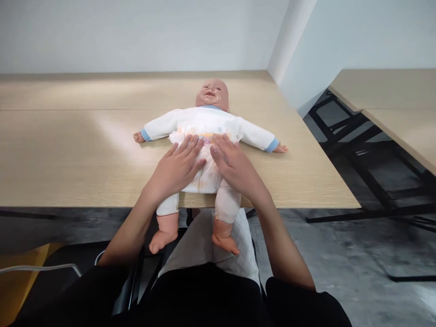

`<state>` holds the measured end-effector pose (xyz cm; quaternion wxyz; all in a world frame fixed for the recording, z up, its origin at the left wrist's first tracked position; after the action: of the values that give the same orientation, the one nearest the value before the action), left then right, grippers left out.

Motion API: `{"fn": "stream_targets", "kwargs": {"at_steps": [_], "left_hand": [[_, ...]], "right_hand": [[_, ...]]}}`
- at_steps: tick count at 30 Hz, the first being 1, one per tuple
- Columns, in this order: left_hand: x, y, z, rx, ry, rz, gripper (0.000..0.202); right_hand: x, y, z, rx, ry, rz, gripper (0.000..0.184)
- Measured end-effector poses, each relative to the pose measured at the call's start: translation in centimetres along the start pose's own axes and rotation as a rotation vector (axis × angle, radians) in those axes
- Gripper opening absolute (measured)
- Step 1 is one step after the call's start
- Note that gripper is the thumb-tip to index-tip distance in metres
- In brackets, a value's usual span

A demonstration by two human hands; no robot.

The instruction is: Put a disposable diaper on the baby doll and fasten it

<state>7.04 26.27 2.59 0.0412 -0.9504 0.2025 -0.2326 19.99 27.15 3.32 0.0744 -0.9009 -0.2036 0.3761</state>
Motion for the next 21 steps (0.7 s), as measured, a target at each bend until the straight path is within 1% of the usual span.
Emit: {"fn": "stream_targets", "kwargs": {"at_steps": [2, 4, 6, 8, 10, 11, 13, 14, 15, 16, 17, 19, 21], "left_hand": [[-0.3, 0.0, 0.2, -0.004, 0.025, -0.007, 0.057], [-0.7, -0.1, 0.3, -0.005, 0.075, -0.004, 0.057], [-1.3, -0.1, 0.3, -0.026, 0.173, 0.009, 0.058], [-1.8, -0.1, 0.1, -0.036, 0.351, 0.026, 0.056], [-2.5, 0.2, -0.7, 0.021, 0.592, 0.038, 0.050], [-3.0, 0.4, -1.3, 0.082, 0.703, 0.037, 0.048], [-4.2, 1.2, -2.1, 0.217, 0.849, 0.012, 0.046], [-4.7, 1.6, -2.1, 0.257, 0.878, -0.014, 0.048], [-5.1, 2.0, -1.9, 0.265, 0.886, -0.046, 0.052], [-5.4, 2.2, -1.4, 0.245, 0.882, -0.081, 0.056], [-5.6, 2.4, -0.8, 0.212, 0.874, -0.114, 0.060], [-5.6, 2.7, 0.2, 0.147, 0.832, -0.154, 0.064], [-5.3, 2.7, 0.5, 0.126, 0.764, -0.158, 0.068]], "right_hand": [[0.0, 0.4, 1.9, -0.082, 0.094, -0.037, 0.066], [0.0, 0.5, 3.0, -0.097, 0.172, -0.057, 0.067], [-0.1, 0.6, 3.3, -0.096, 0.211, -0.063, 0.069], [-0.2, 0.6, 3.2, -0.108, 0.203, -0.071, 0.072], [-0.2, 0.6, 2.7, -0.111, 0.147, -0.085, 0.074], [0.0, 0.7, 2.3, -0.098, 0.108, -0.086, 0.073], [0.6, 0.8, 1.2, -0.019, 0.033, -0.062, 0.071], [1.1, 1.0, 0.7, 0.037, 0.004, -0.035, 0.071], [1.7, 1.2, 0.2, 0.091, -0.020, -0.001, 0.073], [2.3, 1.5, 0.0, 0.126, -0.042, 0.034, 0.076], [2.8, 1.7, 0.1, 0.133, -0.063, 0.063, 0.080], [3.3, 1.8, 1.0, 0.080, -0.101, 0.096, 0.086], [3.3, 1.7, 1.9, 0.019, -0.119, 0.098, 0.089]]}}
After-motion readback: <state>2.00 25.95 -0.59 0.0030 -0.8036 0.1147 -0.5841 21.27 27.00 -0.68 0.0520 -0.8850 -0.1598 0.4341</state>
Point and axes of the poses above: each hand's wrist, its own y-axis away from the middle knuckle, its own z-axis out of the palm, x = y × z, the point moved 9 cm from there along -y, towards the middle knuckle, and after that the axes turned 6 degrees about y, right-handed, at the moved point
